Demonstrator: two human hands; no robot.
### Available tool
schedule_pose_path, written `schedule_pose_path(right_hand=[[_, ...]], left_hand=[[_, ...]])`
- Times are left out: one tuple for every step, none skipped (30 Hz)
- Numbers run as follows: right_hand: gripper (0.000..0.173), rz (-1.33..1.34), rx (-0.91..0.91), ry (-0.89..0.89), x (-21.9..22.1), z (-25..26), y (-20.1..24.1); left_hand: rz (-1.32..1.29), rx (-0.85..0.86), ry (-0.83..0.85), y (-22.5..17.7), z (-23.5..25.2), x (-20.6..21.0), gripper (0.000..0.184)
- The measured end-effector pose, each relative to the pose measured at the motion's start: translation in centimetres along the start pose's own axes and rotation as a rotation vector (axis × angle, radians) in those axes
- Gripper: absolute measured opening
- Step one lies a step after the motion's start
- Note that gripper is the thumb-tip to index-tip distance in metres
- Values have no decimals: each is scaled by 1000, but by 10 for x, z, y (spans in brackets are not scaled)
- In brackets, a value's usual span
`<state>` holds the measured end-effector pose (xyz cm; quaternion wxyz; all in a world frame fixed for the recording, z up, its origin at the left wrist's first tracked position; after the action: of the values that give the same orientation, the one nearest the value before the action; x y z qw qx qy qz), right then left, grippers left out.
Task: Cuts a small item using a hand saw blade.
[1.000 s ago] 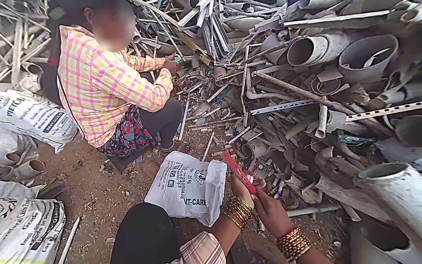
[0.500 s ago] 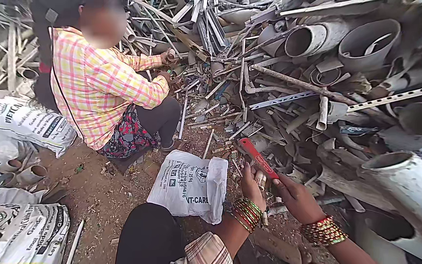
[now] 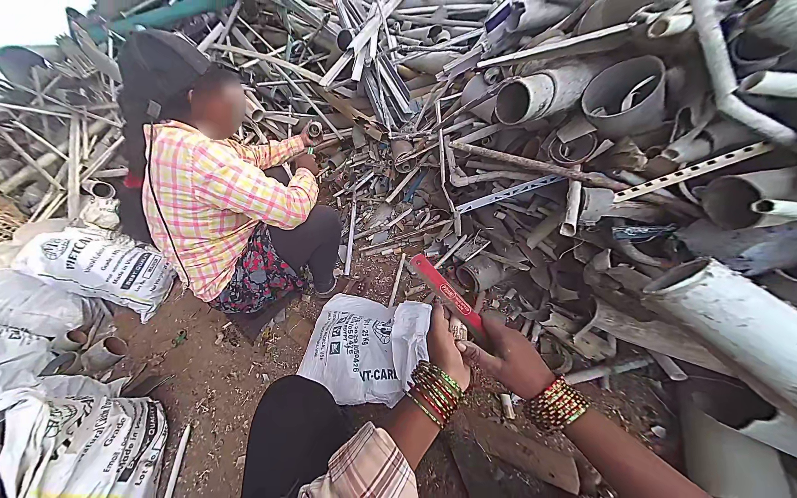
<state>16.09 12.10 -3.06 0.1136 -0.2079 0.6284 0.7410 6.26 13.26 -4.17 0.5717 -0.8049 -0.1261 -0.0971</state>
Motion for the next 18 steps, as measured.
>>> schedule_pose_path(right_hand=[[79,-1,-6,13,1,-2,4],[77,-2,-7,26,2,-4,8],[75,-1,-2,34,3,-6,10],[73,0,-2,31,3,-8,12],[73,-1,-3,27,4,-10,13],[73,-5,-10,19,5,-11,14],[73,-5,-31,-4,6,-13,15],[73,-5,-46,-26,6,-14,15],[73,-3,-43,-36,6,-16,16],[73,0,-33,-45,6,-17,16],[72,1,-16,-47,6,-17,16],[71,-5,-6,-57,5,-17,16],[71,-14,-2,-71,4,-16,16],[71,-25,6,-82,4,-16,15],[71,-35,17,-92,3,-14,14],[71,-34,29,-99,2,-13,14],[69,-25,31,-111,2,-12,14],[67,-10,18,-131,4,-11,12]], left_hand=[[1,-7,7,-2,-5,-2,57],[6,-16,18,-4,-10,-3,56],[12,-27,32,-6,-14,-4,56],[23,-29,45,-7,-19,-5,57],[43,-22,56,-10,-23,-6,58],[74,-9,64,-11,-25,-7,60],[96,-8,68,-13,-28,-8,61],[109,-16,75,-13,-30,-8,63],[108,-34,90,-13,-31,-6,65],[112,-44,109,-12,-32,-5,67],[122,-44,109,-12,-31,-5,68],[139,-37,87,-11,-29,-5,69],[154,-38,71,-10,-27,-5,69],[165,-41,67,-10,-25,-4,70],[169,-46,67,-10,-23,-3,71],[159,-49,83,-10,-20,-1,70],[138,-36,85,-8,-14,-2,68],[114,0,53,-5,-5,-4,62]])
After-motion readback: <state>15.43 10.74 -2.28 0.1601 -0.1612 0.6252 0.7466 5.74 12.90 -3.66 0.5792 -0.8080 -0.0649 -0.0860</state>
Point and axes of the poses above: each hand's wrist, its own z-axis towards the middle knuckle, its own x-axis out of the palm, y = z × x, the point moved 7 cm from there along z, towards the middle knuckle, and after that the axes turned 15 degrees about z, right-handed, at the moved point
